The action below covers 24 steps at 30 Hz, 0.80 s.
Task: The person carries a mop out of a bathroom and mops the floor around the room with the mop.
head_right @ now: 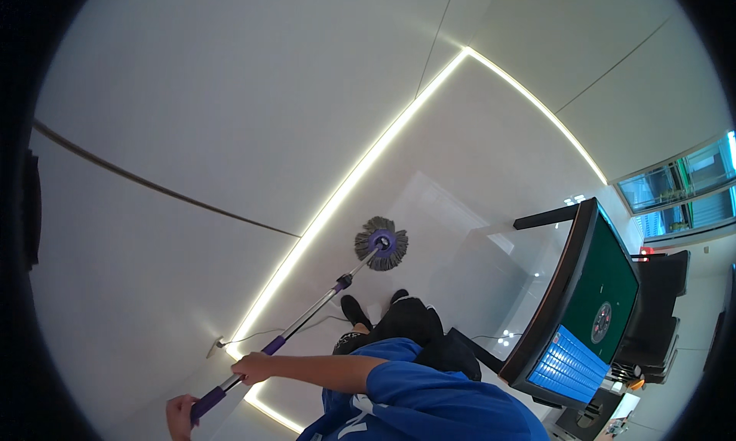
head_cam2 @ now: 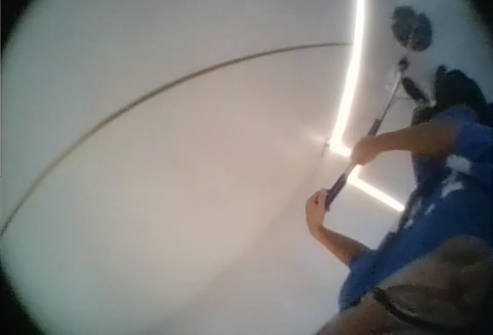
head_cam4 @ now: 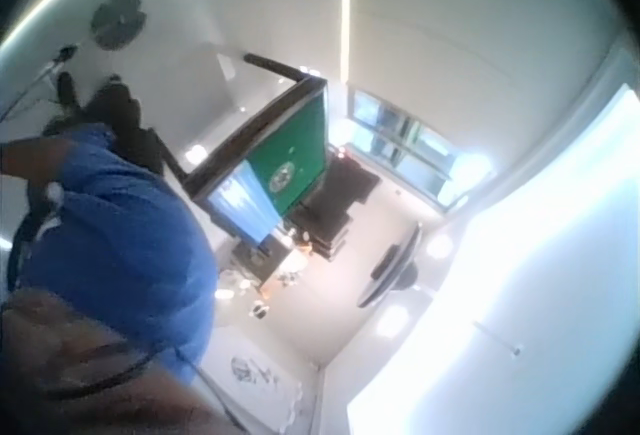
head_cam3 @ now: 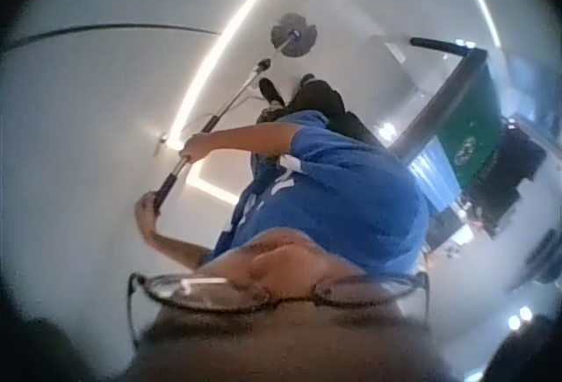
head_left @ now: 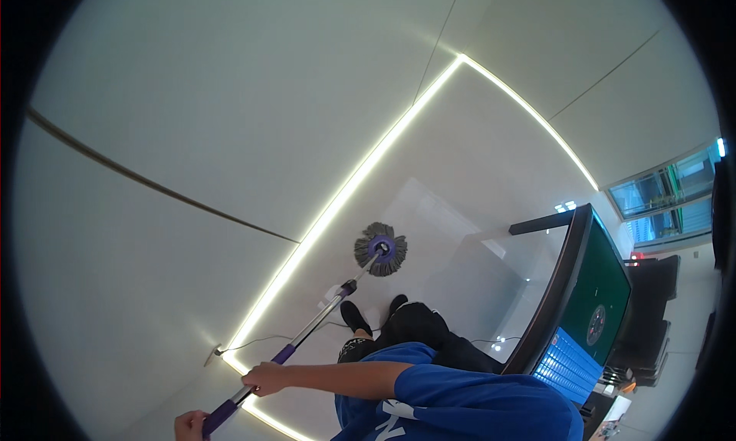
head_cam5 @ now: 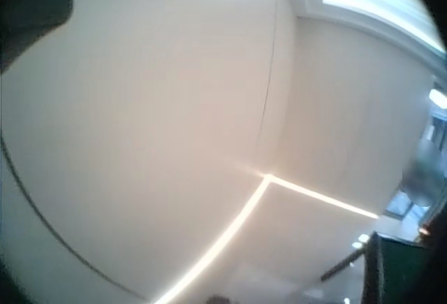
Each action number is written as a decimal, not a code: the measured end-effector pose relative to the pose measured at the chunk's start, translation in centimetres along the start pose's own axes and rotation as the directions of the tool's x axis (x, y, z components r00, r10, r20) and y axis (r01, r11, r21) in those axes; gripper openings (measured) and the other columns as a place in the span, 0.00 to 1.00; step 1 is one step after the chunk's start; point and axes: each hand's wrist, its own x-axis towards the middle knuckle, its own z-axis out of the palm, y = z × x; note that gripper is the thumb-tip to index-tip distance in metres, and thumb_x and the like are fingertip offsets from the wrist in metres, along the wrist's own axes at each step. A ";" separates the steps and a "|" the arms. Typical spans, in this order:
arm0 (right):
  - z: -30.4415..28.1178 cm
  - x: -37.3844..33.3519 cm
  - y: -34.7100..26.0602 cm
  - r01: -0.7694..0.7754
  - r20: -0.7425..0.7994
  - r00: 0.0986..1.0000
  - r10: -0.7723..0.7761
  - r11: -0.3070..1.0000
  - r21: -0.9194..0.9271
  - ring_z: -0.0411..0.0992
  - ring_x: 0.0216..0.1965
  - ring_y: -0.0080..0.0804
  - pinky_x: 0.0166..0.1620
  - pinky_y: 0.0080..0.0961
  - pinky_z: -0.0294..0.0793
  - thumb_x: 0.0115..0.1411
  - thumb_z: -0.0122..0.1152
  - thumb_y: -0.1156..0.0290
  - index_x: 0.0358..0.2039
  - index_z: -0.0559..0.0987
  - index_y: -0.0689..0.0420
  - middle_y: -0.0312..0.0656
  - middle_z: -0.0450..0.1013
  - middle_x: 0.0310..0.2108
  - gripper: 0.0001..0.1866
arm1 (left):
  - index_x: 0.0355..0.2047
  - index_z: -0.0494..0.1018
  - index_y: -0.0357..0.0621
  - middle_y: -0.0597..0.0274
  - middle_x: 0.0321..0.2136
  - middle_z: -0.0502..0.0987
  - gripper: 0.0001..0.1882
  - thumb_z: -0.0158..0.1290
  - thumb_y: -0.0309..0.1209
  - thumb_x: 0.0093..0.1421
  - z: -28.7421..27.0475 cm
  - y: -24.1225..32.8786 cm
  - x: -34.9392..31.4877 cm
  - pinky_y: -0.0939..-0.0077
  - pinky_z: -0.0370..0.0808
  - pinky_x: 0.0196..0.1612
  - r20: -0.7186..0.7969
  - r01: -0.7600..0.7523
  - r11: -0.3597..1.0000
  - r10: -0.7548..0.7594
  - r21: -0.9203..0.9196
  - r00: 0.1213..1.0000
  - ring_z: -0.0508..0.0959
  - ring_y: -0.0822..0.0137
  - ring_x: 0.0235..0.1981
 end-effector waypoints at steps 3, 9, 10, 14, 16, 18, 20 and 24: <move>-4.5 -5.0 4.6 -0.054 0.064 0.996 0.056 0.998 -0.032 0.73 0.33 0.46 0.35 0.43 0.70 0.46 0.63 0.55 0.26 0.74 0.55 0.45 0.73 0.26 0.16 | 0.36 0.77 0.40 0.60 0.21 0.77 0.12 0.57 0.35 0.56 6.1 3.4 2.5 0.82 0.68 0.16 0.023 -0.018 0.994 0.021 -0.108 1.000 0.73 0.73 0.14; -10.9 -23.0 18.8 -0.484 -0.088 0.865 0.495 0.772 -0.412 0.76 0.37 0.43 0.37 0.48 0.73 0.40 0.68 0.53 0.28 0.81 0.51 0.41 0.77 0.30 0.18 | 0.37 0.74 0.47 0.75 0.18 0.65 0.19 0.54 0.50 0.59 26.8 15.2 7.2 0.86 0.64 0.18 0.545 0.024 0.993 0.044 -0.116 0.838 0.65 0.80 0.17; -11.7 -28.1 21.7 -0.581 -0.237 0.809 0.538 0.670 -0.463 0.76 0.37 0.45 0.40 0.46 0.73 0.42 0.68 0.54 0.29 0.81 0.51 0.39 0.78 0.31 0.17 | 0.39 0.72 0.46 0.74 0.18 0.65 0.20 0.53 0.50 0.59 31.3 18.0 7.5 0.86 0.63 0.18 0.589 -0.016 0.991 0.093 -0.136 0.803 0.64 0.81 0.17; -15.4 -40.3 19.8 -0.896 -0.561 0.444 0.699 0.342 -0.283 0.60 0.61 0.49 0.57 0.49 0.64 0.51 0.60 0.70 0.58 0.65 0.51 0.46 0.55 0.63 0.31 | 0.41 0.65 0.44 0.70 0.17 0.65 0.20 0.47 0.49 0.64 45.7 25.4 9.2 0.82 0.59 0.14 0.728 -0.149 0.948 0.311 -0.280 0.611 0.63 0.78 0.13; -16.7 -45.6 19.6 -0.940 -0.610 0.319 0.725 0.322 -0.110 0.57 0.63 0.50 0.58 0.51 0.63 0.52 0.58 0.74 0.62 0.60 0.49 0.47 0.47 0.67 0.35 | 0.40 0.64 0.45 0.70 0.17 0.65 0.18 0.45 0.48 0.65 51.9 30.3 8.5 0.81 0.58 0.13 0.740 -0.177 0.957 0.290 -0.230 0.607 0.64 0.77 0.12; -16.3 -49.6 19.6 -0.700 -0.631 0.195 0.751 0.557 0.446 0.51 0.66 0.52 0.60 0.50 0.61 0.50 0.57 0.77 0.61 0.60 0.48 0.45 0.44 0.68 0.36 | 0.39 0.63 0.46 0.70 0.17 0.65 0.18 0.44 0.48 0.65 56.0 33.2 8.3 0.81 0.58 0.12 0.723 -0.221 0.944 0.328 -0.243 0.608 0.65 0.77 0.12; -15.4 -51.1 18.5 -0.768 -0.644 0.148 0.751 0.497 0.403 0.51 0.65 0.53 0.60 0.50 0.61 0.50 0.57 0.78 0.62 0.59 0.47 0.44 0.43 0.68 0.38 | 0.38 0.63 0.47 0.70 0.17 0.65 0.17 0.44 0.48 0.65 58.1 34.1 7.0 0.81 0.58 0.12 0.699 -0.247 0.934 0.356 -0.257 0.620 0.65 0.76 0.12; -14.2 -50.6 17.1 -0.904 -0.707 0.177 0.685 0.396 0.158 0.51 0.65 0.54 0.60 0.50 0.60 0.48 0.59 0.77 0.59 0.63 0.49 0.43 0.40 0.69 0.35 | 0.37 0.62 0.47 0.69 0.16 0.65 0.16 0.44 0.47 0.65 57.7 32.4 5.7 0.82 0.58 0.12 0.702 -0.195 0.949 0.314 -0.246 0.639 0.65 0.76 0.12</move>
